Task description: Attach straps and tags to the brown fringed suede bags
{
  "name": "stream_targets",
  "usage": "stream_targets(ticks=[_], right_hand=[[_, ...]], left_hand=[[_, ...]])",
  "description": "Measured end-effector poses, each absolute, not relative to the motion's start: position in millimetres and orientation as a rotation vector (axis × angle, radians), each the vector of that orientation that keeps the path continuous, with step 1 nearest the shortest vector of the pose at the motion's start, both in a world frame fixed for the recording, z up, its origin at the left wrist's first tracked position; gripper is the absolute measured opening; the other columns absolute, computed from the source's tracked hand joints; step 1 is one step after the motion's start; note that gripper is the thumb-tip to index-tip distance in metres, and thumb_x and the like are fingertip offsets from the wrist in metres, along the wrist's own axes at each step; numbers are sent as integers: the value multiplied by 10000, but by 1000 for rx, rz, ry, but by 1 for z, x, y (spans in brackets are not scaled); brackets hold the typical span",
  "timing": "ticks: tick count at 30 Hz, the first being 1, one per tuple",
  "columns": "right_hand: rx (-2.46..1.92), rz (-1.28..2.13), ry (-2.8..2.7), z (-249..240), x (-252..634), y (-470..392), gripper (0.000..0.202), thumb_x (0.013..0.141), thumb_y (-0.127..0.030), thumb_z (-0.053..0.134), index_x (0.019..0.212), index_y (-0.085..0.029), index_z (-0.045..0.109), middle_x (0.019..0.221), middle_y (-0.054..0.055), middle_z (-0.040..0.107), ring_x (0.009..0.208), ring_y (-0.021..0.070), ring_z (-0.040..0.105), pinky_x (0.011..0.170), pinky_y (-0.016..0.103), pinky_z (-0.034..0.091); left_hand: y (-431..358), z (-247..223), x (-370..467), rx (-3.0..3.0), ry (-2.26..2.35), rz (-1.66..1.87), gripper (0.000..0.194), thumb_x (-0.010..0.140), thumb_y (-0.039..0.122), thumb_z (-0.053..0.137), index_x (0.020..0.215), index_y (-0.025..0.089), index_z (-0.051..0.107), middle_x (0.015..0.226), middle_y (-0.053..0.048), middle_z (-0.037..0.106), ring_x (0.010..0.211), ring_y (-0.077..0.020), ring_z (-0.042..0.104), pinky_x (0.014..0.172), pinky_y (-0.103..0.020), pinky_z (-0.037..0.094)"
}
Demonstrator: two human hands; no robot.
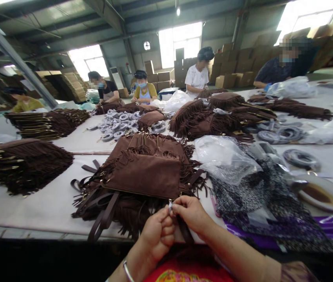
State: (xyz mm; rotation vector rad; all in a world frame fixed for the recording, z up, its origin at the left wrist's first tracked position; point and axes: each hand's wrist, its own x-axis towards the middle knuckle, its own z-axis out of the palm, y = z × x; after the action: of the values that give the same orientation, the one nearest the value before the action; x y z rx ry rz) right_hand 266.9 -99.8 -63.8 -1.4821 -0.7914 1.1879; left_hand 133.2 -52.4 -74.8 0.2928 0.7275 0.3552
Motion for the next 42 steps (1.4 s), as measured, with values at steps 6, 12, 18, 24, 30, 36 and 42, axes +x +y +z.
stream_targets(ticks=[6,12,18,24,30,36,42], right_hand=[[-1354,1358,-600,-56,266,-100,264,657,-387,751,646,-154,628,596,-11,643,492,71,460,480,210,319],[-1362,1455,-590,-63,268,-103,385,674,-509,751,660,-149,615,417,-94,413,371,34,255,391,209,133],[-1380,1463,-494,-75,263,-99,328,652,-441,752,657,-166,573,426,-96,411,370,39,270,389,207,150],[-1525,1283,-556,-87,264,-103,191,670,-303,709,660,-157,585,476,-72,482,427,61,363,436,205,274],[-1153,1459,-386,-74,259,-124,339,705,-481,760,757,-172,632,675,0,611,597,118,540,580,237,433],[-958,1478,-224,-72,249,-119,240,690,-351,807,828,-176,717,675,4,632,634,133,558,630,237,455],[-890,1527,-146,-77,249,-110,262,618,-299,837,830,-177,744,797,20,706,708,131,600,739,235,472]], left_hand=[[-55,-75,134,24,543,318,302,972,310,411,711,161,440,439,126,171,331,-4,121,340,-100,70],[-57,-76,131,48,472,332,246,902,313,575,747,153,470,452,125,198,343,-3,143,341,-99,92],[-60,-74,131,183,516,327,292,835,371,652,748,172,456,458,127,210,376,-15,104,357,-119,88],[-76,-78,139,706,765,437,391,811,568,593,753,203,466,488,118,259,397,-39,131,379,-171,118],[-79,-76,137,1221,845,673,376,862,515,545,719,169,581,615,19,481,563,-100,392,512,-219,315],[-81,-72,142,765,736,508,388,804,570,599,738,210,470,502,98,310,408,-52,187,394,-194,149],[-75,-69,137,226,423,292,345,751,411,720,788,189,458,462,139,213,405,-25,38,378,-138,65]])
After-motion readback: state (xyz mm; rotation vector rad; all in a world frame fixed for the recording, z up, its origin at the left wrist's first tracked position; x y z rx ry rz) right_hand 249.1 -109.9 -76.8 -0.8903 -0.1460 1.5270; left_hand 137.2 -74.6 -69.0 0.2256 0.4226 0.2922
